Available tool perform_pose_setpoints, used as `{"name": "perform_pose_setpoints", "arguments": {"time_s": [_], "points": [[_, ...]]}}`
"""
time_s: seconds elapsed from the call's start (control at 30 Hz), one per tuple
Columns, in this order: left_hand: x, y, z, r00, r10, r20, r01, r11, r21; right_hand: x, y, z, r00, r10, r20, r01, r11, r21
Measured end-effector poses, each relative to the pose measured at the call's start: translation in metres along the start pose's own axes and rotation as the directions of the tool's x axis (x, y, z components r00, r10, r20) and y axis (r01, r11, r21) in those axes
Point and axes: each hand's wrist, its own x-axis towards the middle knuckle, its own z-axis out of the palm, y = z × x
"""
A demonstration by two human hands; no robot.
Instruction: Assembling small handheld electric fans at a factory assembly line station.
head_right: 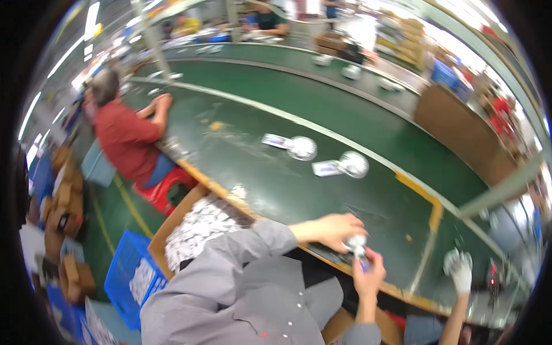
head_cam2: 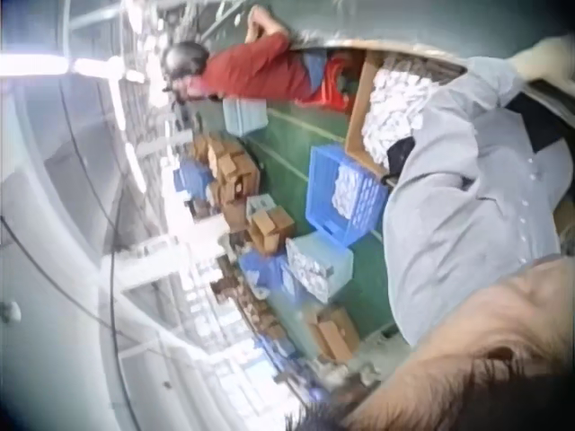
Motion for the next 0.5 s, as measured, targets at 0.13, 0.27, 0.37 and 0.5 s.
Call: {"name": "perform_pose_setpoints", "arguments": {"time_s": [0.13, 0.27, 0.37, 0.5], "points": [[0.002, 0.051, -0.013, 1.000, -0.020, -0.009, 0.022, 0.964, 0.264, -0.024, -0.011, -0.019, 0.998, 0.055, 0.031, -0.056, 0.998, 0.043], [-0.010, 0.066, -0.021, 0.999, -0.034, -0.030, 0.044, 0.906, 0.420, -0.034, -0.020, -0.018, 0.984, 0.145, 0.107, -0.152, 0.986, 0.062], [-0.023, 0.061, -0.036, 0.997, -0.060, 0.046, 0.039, 0.928, 0.371, -0.031, -0.041, -0.016, 0.956, 0.152, 0.252, -0.155, 0.988, -0.010], [-0.029, 0.047, -0.058, 0.984, -0.161, -0.082, 0.172, 0.974, 0.151, -0.044, -0.058, -0.020, 0.698, 0.180, 0.694, -0.307, 0.950, 0.063]]}}
